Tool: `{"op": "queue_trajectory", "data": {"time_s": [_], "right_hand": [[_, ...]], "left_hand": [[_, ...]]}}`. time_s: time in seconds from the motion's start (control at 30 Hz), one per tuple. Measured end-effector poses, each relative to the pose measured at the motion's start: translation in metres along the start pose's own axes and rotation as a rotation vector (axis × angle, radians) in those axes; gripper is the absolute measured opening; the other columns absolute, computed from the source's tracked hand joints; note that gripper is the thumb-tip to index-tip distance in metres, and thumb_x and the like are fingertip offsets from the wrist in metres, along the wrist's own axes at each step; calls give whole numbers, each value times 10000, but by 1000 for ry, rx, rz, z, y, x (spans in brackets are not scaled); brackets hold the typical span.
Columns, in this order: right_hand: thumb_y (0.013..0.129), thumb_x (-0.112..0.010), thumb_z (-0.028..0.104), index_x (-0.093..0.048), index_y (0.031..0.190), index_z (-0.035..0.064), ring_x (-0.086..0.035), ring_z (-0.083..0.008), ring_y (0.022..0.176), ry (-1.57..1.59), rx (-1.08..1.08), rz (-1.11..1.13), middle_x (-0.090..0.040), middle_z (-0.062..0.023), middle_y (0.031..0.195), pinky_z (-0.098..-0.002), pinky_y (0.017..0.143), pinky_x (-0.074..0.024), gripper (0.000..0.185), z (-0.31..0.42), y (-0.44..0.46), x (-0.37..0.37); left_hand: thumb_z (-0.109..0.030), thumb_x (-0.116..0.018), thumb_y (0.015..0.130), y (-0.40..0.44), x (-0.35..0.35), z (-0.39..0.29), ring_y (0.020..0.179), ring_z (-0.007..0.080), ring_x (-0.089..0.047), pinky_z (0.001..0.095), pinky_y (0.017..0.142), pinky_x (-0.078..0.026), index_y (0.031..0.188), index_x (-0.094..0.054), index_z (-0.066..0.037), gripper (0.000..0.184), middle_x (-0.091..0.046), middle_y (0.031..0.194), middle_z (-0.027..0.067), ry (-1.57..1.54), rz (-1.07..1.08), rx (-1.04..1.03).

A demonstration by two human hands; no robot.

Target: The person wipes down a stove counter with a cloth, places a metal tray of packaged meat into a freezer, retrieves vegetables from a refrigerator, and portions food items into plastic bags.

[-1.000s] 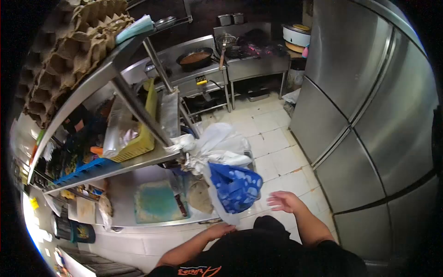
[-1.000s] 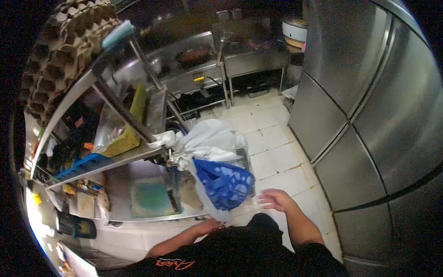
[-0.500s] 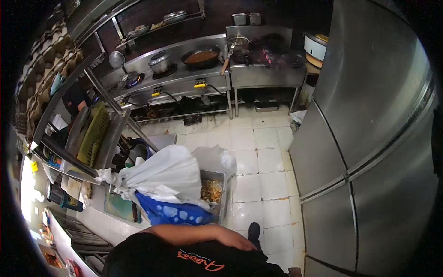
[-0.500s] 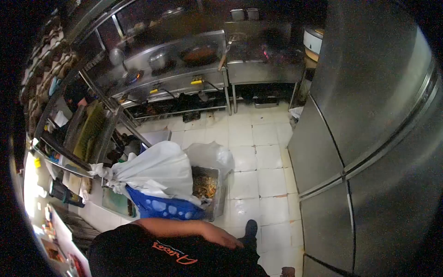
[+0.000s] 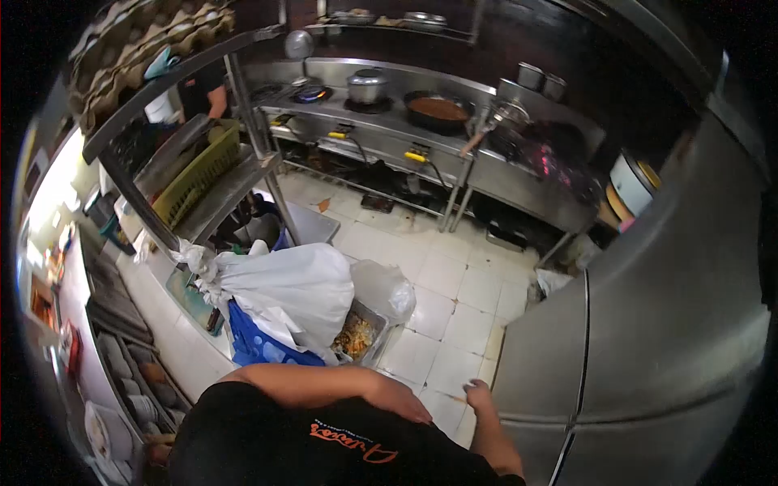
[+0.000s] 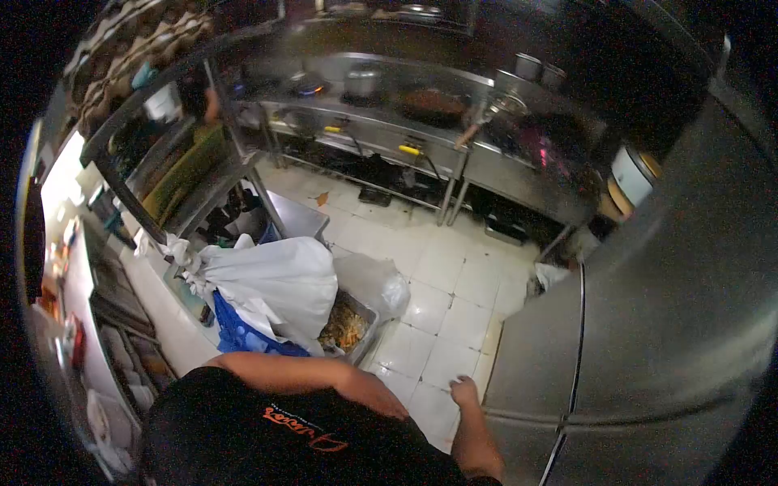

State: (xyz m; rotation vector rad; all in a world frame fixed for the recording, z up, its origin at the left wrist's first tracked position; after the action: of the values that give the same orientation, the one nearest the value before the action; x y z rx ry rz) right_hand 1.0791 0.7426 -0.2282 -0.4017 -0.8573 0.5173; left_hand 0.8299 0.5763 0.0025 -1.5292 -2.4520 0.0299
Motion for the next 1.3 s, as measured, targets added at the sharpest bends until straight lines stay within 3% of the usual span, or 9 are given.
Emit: {"op": "queue_trajectory", "data": {"time_s": [0.07, 0.37, 0.4, 0.47, 0.7, 0.83, 1.07, 1.13, 1.3], "right_hand": [[783, -669, 275, -591, 1192, -41, -658, -301, 951, -65, 225, 186, -681, -216, 1009, -353, 833, -502, 522, 133, 17, -9], [821, -660, 341, -584, 1236, 12, -608, -337, 1074, -772, 407, 631, -649, -222, 1114, -409, 949, -466, 535, 77, 198, -9], [793, -627, 211, -675, 1059, 43, -646, -301, 983, -641, 87, 438, -668, -188, 1031, -366, 834, -519, 318, 130, 158, 21], [807, -616, 245, -685, 987, 55, -645, -296, 977, -1384, 923, 502, -674, -174, 996, -394, 793, -523, 271, 55, 222, 40], [802, -649, 310, -699, 965, 86, -674, -294, 820, -1241, -123, 515, -694, -152, 917, -416, 740, -547, 282, 45, 317, 65], [804, -630, 282, -708, 916, 78, -675, -298, 872, -1500, 901, 880, -689, -160, 951, -423, 770, -545, 245, 83, 428, 57], [884, -506, 293, -714, 854, 34, -635, -328, 967, -1389, 1184, 595, -689, -150, 994, -406, 867, -502, 334, 300, 626, -39], [848, -534, 249, -706, 995, 56, -630, -295, 1036, -852, 720, 417, -667, -147, 1106, -366, 920, -487, 297, 370, 619, -34], [788, -574, 221, -713, 967, 83, -656, -294, 961, -1285, 1220, 647, -690, -152, 1014, -383, 843, -518, 265, 339, 677, -82]], "left_hand": [[-379, -416, 1009, -43, 31, -4, 1287, 214, -452, 315, 1076, -328, 1350, -499, -46, 483, -413, 1473, 60, -23, -182, 107], [-340, -366, 1031, -110, 106, 41, 1352, 255, -355, 351, 1126, -265, 1417, -388, -43, 488, -401, 1451, 139, -266, -683, 55], [-339, -353, 1033, -111, 113, 54, 1355, 273, -344, 369, 1138, -241, 1444, -340, -58, 498, -395, 1442, 155, -254, -676, 53], [-362, -355, 1029, -114, 128, 65, 1366, 270, -329, 370, 1145, -226, 1450, -334, -70, 512, -375, 1461, 148, -247, -702, 97], [-429, -388, 1010, -129, 178, 92, 1385, 262, -304, 360, 1143, -220, 1434, -372, -71, 555, -345, 1494, 145, -376, -1012, 136], [-435, -399, 1005, -118, 237, 95, 1387, 263, -300, 362, 1145, -213, 1426, -394, -75, 555, -356, 1489, 143, -482, -1120, 209], [-478, -374, 998, -80, 320, 90, 1382, 262, -313, 363, 1139, -214, 1435, -391, -96, 580, -366, 1486, 135, -637, -1269, 426], [-492, -368, 994, -69, 335, 83, 1384, 269, -309, 372, 1138, -213, 1441, -385, -105, 591, -360, 1490, 136, -733, -1332, 467], [-528, -352, 985, -45, 356, 70, 1389, 285, -300, 394, 1136, -210, 1454, -370, -126, 618, -344, 1500, 138, -988, -1477, 533]]}}
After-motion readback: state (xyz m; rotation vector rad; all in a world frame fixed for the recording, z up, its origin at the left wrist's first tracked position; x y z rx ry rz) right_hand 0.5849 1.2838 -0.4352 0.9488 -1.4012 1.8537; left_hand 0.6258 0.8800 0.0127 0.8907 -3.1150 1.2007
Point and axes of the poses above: each hand's wrist, its own y-axis towards the middle knuckle, its own x-axis out of the back of the hand, z = x × y, the point moved 3 cm from there along y, towards the middle knuckle
